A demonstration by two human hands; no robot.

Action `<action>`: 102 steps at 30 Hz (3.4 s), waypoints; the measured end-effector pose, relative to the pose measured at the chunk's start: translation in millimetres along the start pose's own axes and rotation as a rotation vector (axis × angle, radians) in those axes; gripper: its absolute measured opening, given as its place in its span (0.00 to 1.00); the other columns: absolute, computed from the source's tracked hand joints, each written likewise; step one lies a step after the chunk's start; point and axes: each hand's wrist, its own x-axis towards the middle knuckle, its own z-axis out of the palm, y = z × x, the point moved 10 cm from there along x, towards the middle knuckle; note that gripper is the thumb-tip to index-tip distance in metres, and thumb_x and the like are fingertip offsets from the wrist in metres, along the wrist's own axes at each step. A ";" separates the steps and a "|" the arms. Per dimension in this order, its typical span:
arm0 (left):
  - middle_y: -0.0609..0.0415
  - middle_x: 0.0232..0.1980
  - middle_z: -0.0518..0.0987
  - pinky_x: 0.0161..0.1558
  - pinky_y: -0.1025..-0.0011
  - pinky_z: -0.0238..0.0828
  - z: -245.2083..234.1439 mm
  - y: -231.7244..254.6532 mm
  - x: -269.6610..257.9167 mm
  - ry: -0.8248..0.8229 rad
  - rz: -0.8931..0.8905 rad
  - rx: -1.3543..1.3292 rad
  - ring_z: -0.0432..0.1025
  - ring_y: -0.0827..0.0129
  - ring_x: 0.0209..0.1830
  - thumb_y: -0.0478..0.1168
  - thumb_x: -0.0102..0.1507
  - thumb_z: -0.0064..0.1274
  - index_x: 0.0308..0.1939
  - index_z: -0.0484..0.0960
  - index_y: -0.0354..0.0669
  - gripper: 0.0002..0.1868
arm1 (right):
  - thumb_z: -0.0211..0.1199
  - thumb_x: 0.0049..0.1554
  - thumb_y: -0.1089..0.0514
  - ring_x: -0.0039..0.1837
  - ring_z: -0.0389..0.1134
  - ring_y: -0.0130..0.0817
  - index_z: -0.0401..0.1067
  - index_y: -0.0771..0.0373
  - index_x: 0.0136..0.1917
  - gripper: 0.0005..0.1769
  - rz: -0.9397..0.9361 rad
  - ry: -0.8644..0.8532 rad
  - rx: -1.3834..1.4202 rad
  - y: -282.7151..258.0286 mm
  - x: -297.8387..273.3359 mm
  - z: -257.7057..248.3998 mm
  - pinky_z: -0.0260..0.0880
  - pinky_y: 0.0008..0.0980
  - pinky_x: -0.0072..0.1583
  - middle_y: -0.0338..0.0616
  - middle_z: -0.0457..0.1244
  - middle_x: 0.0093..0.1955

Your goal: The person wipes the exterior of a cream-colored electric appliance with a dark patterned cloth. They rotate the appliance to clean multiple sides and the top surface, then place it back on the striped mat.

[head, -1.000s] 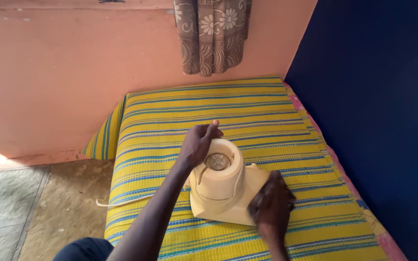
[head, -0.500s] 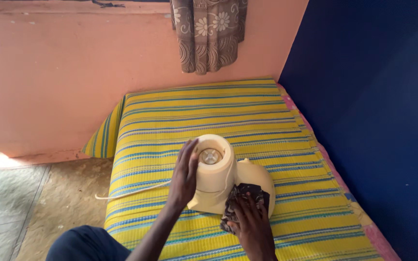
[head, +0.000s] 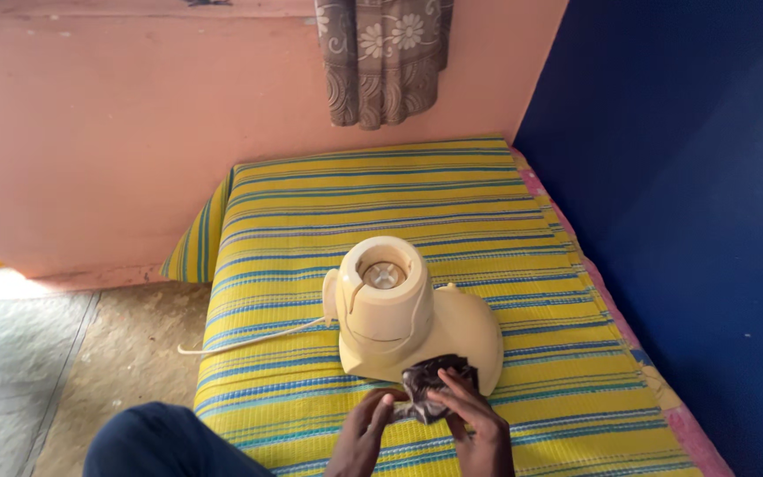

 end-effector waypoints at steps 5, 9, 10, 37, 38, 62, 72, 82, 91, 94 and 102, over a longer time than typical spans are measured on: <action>0.45 0.62 0.81 0.64 0.69 0.67 12.9 -32.8 -10.3 -0.102 -0.336 -0.108 0.74 0.67 0.64 0.57 0.68 0.50 0.64 0.74 0.32 0.32 | 0.63 0.46 0.77 0.77 0.61 0.47 0.81 0.57 0.59 0.30 -0.178 -0.064 -0.049 -12.0 -13.2 13.3 0.58 0.42 0.74 0.52 0.65 0.72; 0.42 0.57 0.82 0.58 0.64 0.71 31.6 -21.2 -15.3 -0.348 -0.172 -0.120 0.75 0.64 0.56 0.55 0.63 0.58 0.62 0.74 0.30 0.34 | 0.70 0.54 0.65 0.78 0.59 0.50 0.78 0.60 0.64 0.23 -0.271 -0.193 -0.025 -21.2 -16.4 28.4 0.56 0.44 0.74 0.55 0.64 0.73; 0.43 0.56 0.82 0.58 0.65 0.70 32.4 -20.2 -14.9 -0.377 -0.101 -0.079 0.75 0.65 0.56 0.54 0.64 0.58 0.62 0.75 0.29 0.33 | 0.69 0.55 0.64 0.78 0.59 0.49 0.77 0.61 0.65 0.23 -0.309 -0.205 -0.050 -26.0 -15.5 29.5 0.55 0.45 0.75 0.54 0.64 0.72; 0.29 0.82 0.44 0.73 0.47 0.46 -17.5 125.7 1.3 0.374 0.542 0.479 0.43 0.36 0.82 0.41 0.70 0.45 0.77 0.59 0.36 0.32 | 0.65 0.51 0.65 0.70 0.68 0.41 0.77 0.57 0.60 0.22 0.039 0.176 -0.201 176.3 -13.0 -23.6 0.65 0.41 0.71 0.45 0.68 0.66; 0.31 0.82 0.46 0.74 0.49 0.48 -17.9 114.3 5.0 0.379 0.493 0.502 0.47 0.39 0.81 0.41 0.70 0.43 0.78 0.59 0.38 0.31 | 0.65 0.52 0.65 0.70 0.68 0.42 0.77 0.57 0.60 0.21 0.025 0.145 -0.210 182.0 -13.2 -19.5 0.65 0.41 0.70 0.46 0.68 0.67; 0.41 0.85 0.44 0.78 0.48 0.35 -9.0 216.1 176.4 0.513 0.620 1.052 0.38 0.50 0.85 0.56 0.72 0.35 0.83 0.48 0.49 0.37 | 0.52 0.62 0.41 0.60 0.64 0.41 0.74 0.50 0.61 0.21 0.174 0.148 -0.911 -13.0 155.0 -24.2 0.66 0.52 0.59 0.39 0.64 0.56; 0.42 0.84 0.47 0.77 0.51 0.34 18.3 176.6 146.3 0.364 0.613 1.201 0.39 0.54 0.84 0.50 0.73 0.26 0.81 0.52 0.44 0.32 | 0.48 0.65 0.38 0.58 0.72 0.43 0.75 0.52 0.59 0.23 0.277 -0.088 -0.802 -7.8 215.1 -35.9 0.73 0.47 0.58 0.42 0.69 0.58; 0.43 0.84 0.47 0.77 0.51 0.34 18.1 179.6 135.0 0.380 0.610 1.220 0.40 0.53 0.84 0.50 0.72 0.28 0.80 0.52 0.45 0.33 | 0.44 0.65 0.41 0.49 0.75 0.45 0.77 0.57 0.57 0.26 0.017 0.013 -0.764 -22.1 195.6 -34.3 0.76 0.44 0.51 0.48 0.72 0.51; 0.42 0.84 0.44 0.77 0.49 0.32 19.2 174.2 164.9 0.326 0.562 1.284 0.37 0.53 0.84 0.54 0.68 0.28 0.81 0.49 0.45 0.37 | 0.43 0.65 0.40 0.41 0.76 0.47 0.81 0.57 0.53 0.29 0.105 0.033 -0.729 -9.6 205.6 -39.4 0.77 0.44 0.46 0.49 0.74 0.45; 0.42 0.84 0.43 0.76 0.49 0.32 14.9 189.8 189.8 0.369 0.582 1.279 0.36 0.51 0.84 0.54 0.70 0.26 0.81 0.47 0.43 0.38 | 0.44 0.65 0.39 0.41 0.76 0.47 0.82 0.57 0.52 0.29 0.107 0.038 -0.716 -9.7 209.8 -42.6 0.76 0.45 0.45 0.49 0.74 0.45; 0.40 0.84 0.44 0.78 0.51 0.35 -19.7 206.0 257.9 0.364 0.448 1.011 0.36 0.48 0.84 0.55 0.72 0.30 0.81 0.47 0.44 0.36 | 0.42 0.67 0.39 0.37 0.74 0.51 0.83 0.57 0.47 0.31 0.204 0.087 -0.735 -9.4 209.4 -51.0 0.73 0.48 0.44 0.52 0.72 0.37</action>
